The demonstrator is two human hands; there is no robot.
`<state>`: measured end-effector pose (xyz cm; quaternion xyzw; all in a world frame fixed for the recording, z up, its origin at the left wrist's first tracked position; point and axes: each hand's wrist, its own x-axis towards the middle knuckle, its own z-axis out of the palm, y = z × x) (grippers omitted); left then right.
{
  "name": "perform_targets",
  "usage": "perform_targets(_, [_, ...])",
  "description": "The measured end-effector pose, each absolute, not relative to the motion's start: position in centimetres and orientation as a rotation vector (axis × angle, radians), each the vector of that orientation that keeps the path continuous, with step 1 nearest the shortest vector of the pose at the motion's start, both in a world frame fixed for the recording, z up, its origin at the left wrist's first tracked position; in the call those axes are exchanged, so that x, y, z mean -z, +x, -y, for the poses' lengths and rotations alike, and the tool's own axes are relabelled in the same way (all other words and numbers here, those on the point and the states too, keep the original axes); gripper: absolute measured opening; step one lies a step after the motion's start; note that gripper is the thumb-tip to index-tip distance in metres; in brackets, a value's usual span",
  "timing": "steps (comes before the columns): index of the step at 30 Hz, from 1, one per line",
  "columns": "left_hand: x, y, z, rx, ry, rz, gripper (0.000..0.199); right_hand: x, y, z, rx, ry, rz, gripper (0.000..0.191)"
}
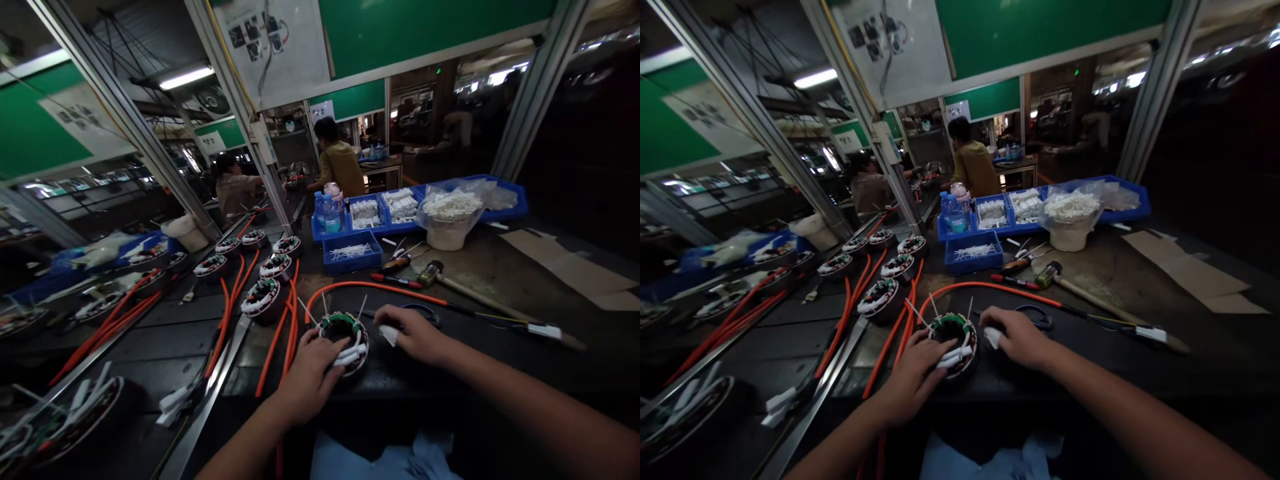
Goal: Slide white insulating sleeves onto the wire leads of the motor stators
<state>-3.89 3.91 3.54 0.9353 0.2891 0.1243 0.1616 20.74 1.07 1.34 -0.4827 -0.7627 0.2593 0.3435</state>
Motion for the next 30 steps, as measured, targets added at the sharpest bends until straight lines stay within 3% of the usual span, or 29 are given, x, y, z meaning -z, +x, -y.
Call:
perform_targets(3, [-4.1,-3.1,-3.4,-0.329,2.648,-0.894,0.067,0.7,21.4,-0.8,-0.636,-1.173,2.058,0.039])
perform_targets(4, [-4.1,-2.7,-3.2,-0.339,2.636,-0.955,0.065,1.1,21.3,-0.9,-0.635,-1.099,2.099,0.04])
perform_targets(8, [-3.4,-1.4,-2.6,-0.438,2.57,-1.123,0.028,1.4,20.4,-2.2,-0.637,-0.888,2.04,0.026])
perform_targets(12, [-2.7,-0.8,-2.5,-0.532,2.513,-1.165,0.023,0.8,19.6,-4.3,-0.828,-0.914,1.901,0.013])
perform_targets(18, [-2.3,-0.8,-2.6,-0.588,2.451,-1.175,0.018,-0.7,19.9,-5.9,-0.951,-0.852,2.056,0.018])
perform_targets(30, [-1.4,-1.4,-3.0,-0.633,2.51,-1.101,0.022,-5.3,20.2,-7.2,-0.037,-0.758,2.839,0.014])
